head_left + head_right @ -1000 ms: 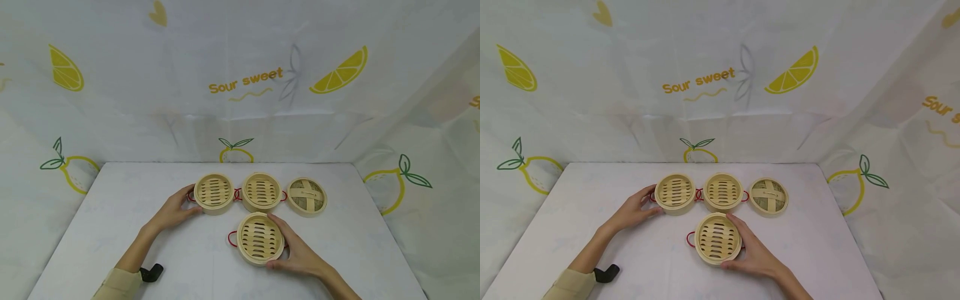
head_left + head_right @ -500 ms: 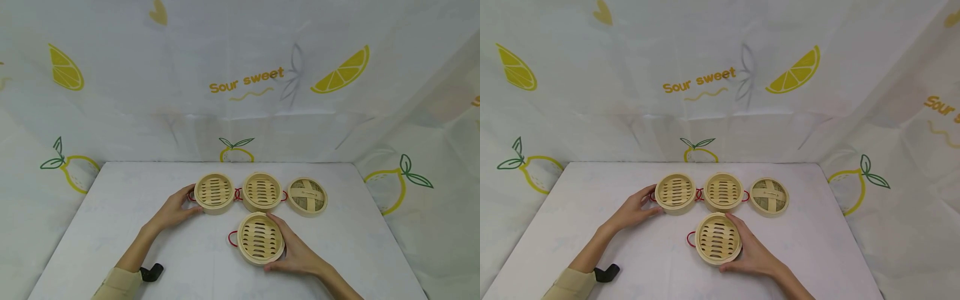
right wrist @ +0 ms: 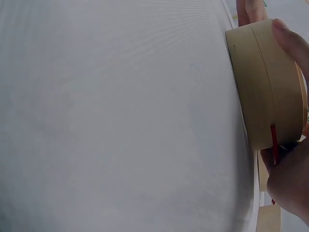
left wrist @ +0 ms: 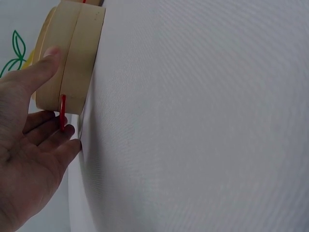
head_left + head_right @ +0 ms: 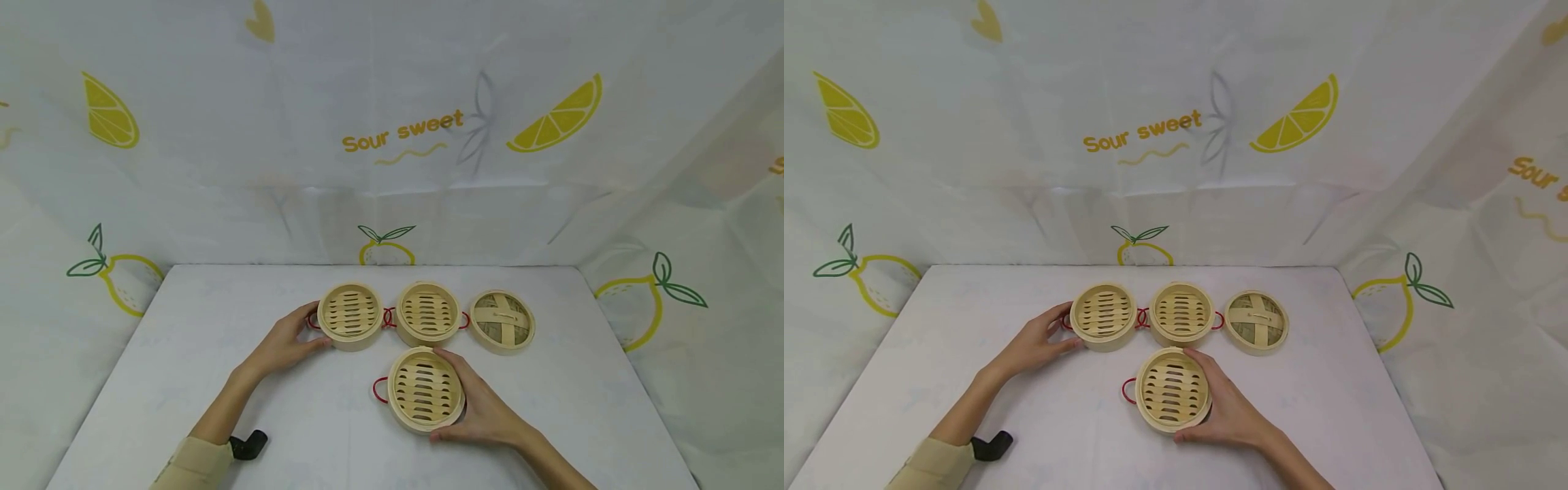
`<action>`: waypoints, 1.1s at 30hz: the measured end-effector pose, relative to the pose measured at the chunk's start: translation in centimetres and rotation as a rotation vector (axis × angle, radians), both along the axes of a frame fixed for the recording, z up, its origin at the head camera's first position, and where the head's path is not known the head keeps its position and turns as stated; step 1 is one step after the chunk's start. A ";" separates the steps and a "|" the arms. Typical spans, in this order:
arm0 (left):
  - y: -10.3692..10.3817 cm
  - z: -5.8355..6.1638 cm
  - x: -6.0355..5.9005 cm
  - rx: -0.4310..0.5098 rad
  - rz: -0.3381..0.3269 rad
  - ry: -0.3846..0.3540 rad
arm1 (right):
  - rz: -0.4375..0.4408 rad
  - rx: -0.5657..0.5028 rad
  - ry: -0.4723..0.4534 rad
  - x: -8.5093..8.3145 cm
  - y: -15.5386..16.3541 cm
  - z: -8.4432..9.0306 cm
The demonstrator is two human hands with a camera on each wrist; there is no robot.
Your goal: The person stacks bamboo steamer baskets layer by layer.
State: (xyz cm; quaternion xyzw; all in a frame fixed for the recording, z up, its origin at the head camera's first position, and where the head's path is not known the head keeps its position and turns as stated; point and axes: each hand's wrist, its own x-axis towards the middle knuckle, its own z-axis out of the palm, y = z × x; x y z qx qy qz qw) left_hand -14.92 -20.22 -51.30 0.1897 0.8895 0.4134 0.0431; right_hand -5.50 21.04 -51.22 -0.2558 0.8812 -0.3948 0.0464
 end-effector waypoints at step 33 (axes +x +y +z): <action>0.0 0.0 -0.2 -0.014 0.004 -0.007 | 0.068 -0.093 0.036 -0.5 -0.1 1.0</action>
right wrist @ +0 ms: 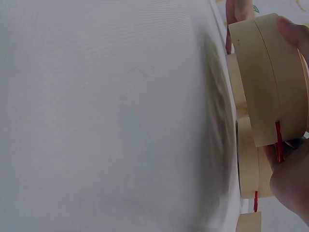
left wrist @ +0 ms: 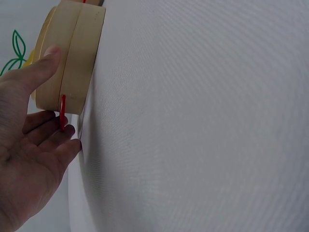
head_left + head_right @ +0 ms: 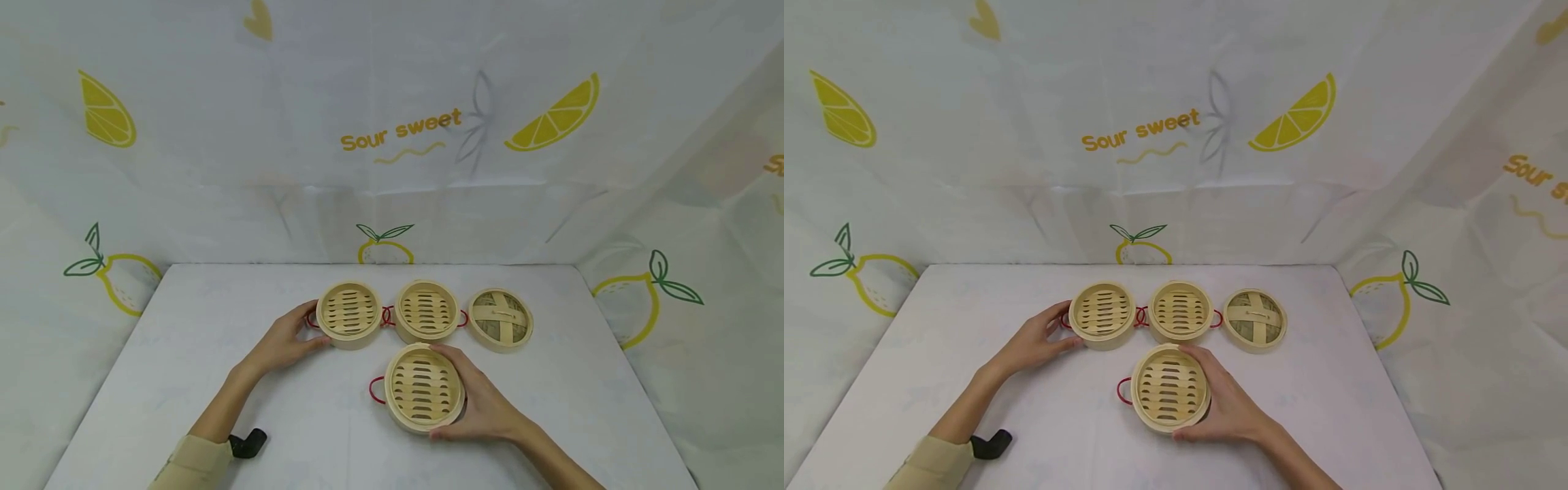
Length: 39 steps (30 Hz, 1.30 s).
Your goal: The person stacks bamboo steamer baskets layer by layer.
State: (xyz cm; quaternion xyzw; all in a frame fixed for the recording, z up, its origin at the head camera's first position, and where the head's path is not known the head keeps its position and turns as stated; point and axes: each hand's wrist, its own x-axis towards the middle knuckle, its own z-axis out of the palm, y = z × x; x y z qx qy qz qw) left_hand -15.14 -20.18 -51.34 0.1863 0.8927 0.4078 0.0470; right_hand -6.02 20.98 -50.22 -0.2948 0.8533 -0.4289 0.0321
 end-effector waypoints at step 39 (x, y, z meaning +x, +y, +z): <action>0.0 0.0 0.1 -0.019 0.007 0.029 | -0.047 -0.023 0.063 -2.8 -2.2 3.8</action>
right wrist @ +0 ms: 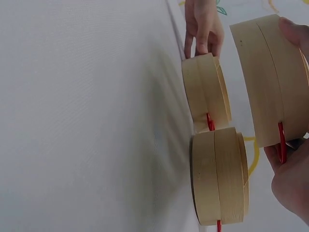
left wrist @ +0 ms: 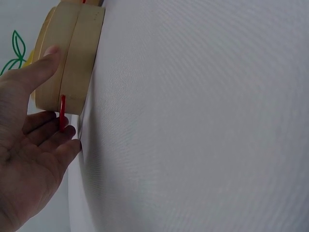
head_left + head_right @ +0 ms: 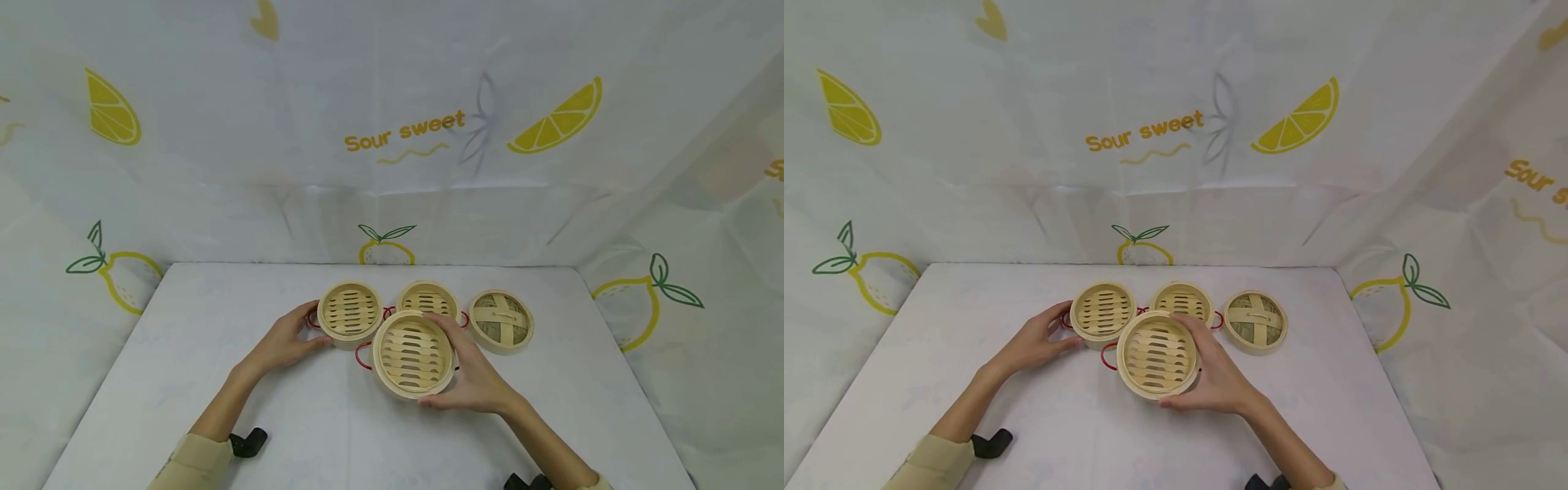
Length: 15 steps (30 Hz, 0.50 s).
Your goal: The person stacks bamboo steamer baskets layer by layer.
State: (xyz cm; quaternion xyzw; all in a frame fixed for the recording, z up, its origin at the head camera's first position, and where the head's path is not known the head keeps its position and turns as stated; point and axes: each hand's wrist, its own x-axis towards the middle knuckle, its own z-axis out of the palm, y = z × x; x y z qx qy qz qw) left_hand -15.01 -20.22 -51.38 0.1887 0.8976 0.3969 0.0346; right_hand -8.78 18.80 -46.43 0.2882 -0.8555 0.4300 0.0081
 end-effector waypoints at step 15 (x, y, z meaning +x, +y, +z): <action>0.0 0.1 0.0 0.010 0.010 -0.021 | 0.021 -0.011 0.008 -1.4 -2.0 0.0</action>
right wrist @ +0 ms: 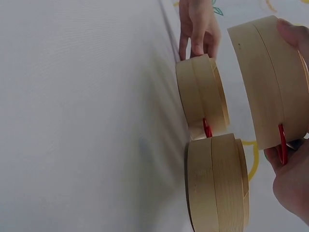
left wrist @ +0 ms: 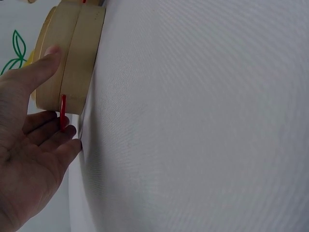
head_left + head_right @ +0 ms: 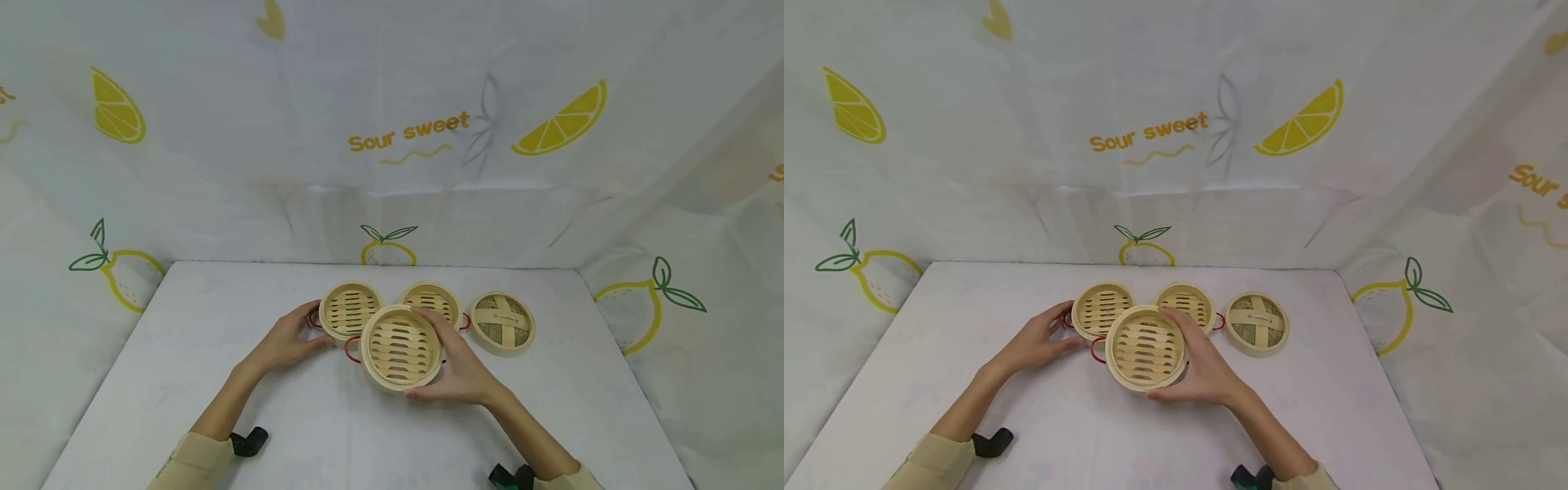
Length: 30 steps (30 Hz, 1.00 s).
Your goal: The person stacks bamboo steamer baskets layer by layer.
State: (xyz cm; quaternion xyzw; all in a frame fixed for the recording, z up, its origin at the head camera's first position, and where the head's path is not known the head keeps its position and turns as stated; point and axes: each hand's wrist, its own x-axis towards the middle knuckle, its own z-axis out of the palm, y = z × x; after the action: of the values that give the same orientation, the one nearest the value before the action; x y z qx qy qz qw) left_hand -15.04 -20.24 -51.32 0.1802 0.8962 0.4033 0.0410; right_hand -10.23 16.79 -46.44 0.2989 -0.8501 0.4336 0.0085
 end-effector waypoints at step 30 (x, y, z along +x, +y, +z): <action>0.2 0.0 0.0 0.009 0.002 0.003 | -0.017 -0.029 -0.053 -3.6 -3.1 0.2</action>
State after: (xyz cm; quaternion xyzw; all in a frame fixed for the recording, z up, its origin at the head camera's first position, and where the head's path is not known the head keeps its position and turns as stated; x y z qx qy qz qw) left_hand -15.06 -20.07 -51.33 0.1802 0.8946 0.4071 0.0383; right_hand -13.84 13.67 -46.27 0.2799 -0.8461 0.4536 -0.0059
